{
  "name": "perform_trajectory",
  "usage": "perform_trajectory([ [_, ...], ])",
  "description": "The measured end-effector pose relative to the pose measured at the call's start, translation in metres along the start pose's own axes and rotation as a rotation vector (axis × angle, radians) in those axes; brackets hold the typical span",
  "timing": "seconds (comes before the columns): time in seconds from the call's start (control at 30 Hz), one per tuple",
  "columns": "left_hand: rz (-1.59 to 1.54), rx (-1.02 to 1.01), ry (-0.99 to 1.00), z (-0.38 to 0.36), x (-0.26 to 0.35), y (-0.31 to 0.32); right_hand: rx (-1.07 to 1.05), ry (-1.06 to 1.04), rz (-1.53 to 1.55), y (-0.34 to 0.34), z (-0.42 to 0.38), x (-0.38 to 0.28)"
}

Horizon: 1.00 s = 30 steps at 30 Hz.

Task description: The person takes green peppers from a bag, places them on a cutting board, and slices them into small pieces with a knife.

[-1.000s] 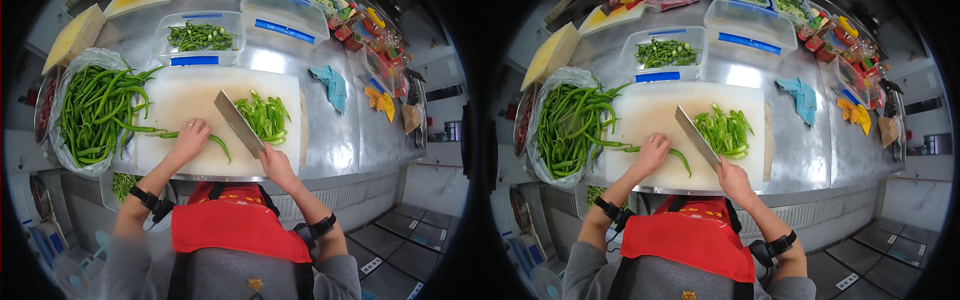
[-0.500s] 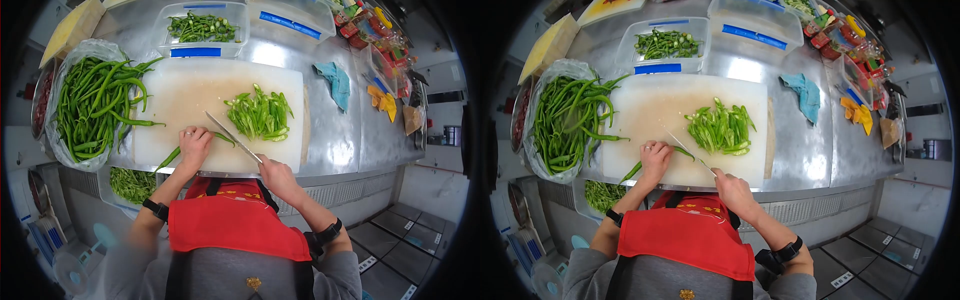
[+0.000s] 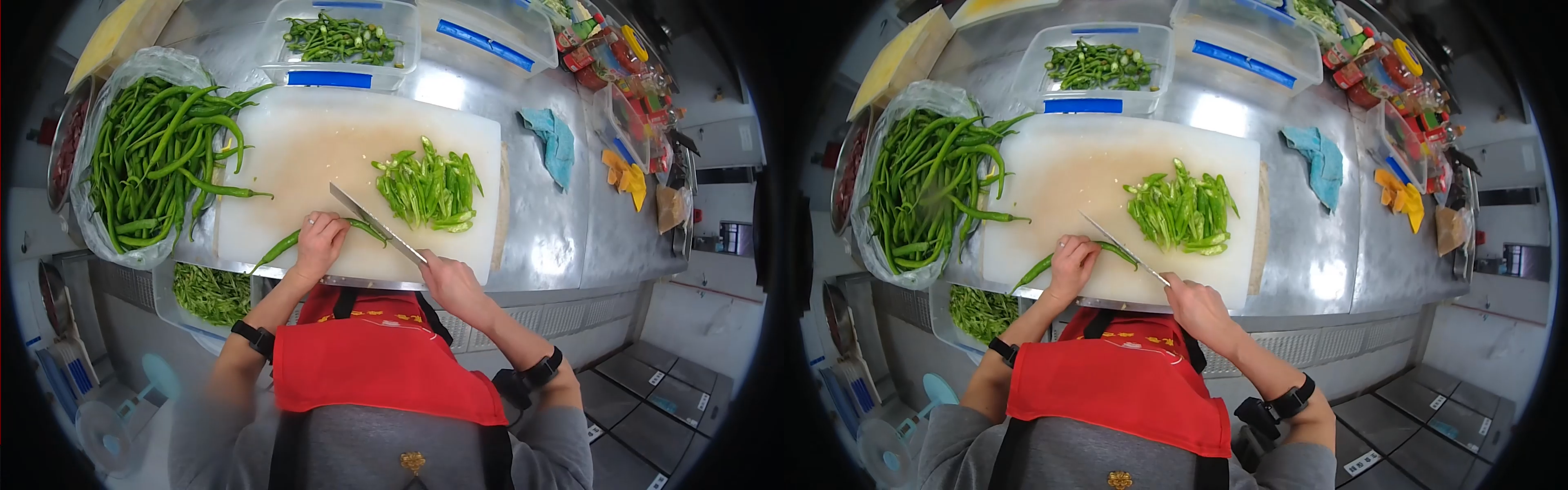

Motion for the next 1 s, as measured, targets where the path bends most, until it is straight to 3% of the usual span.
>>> perform_trajectory([
  [0.47,-0.037,-0.021,0.044,-0.002,-0.002,-0.005,0.015,-0.06,0.0,-0.007,0.004,-0.009],
  [0.57,-0.036,-0.021,0.049,-0.002,-0.002,-0.007,-0.084,0.022,-0.031,-0.02,-0.011,-0.02],
  [0.77,-0.042,-0.034,0.067,-0.003,-0.001,-0.007,0.03,-0.086,0.05,0.002,0.018,-0.011],
  [1.0,-0.06,-0.086,0.063,-0.007,-0.005,-0.004,-0.034,-0.018,0.07,0.004,0.013,-0.014],
])
Point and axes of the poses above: each hand's wrist, its own z-axis towards the middle knuckle, its own y-axis out of the palm, x = y × z, the point moved 1 cm from there along z, towards the middle knuckle, and after that the axes turned 12 degrees about -x, right-handed, at the moved point
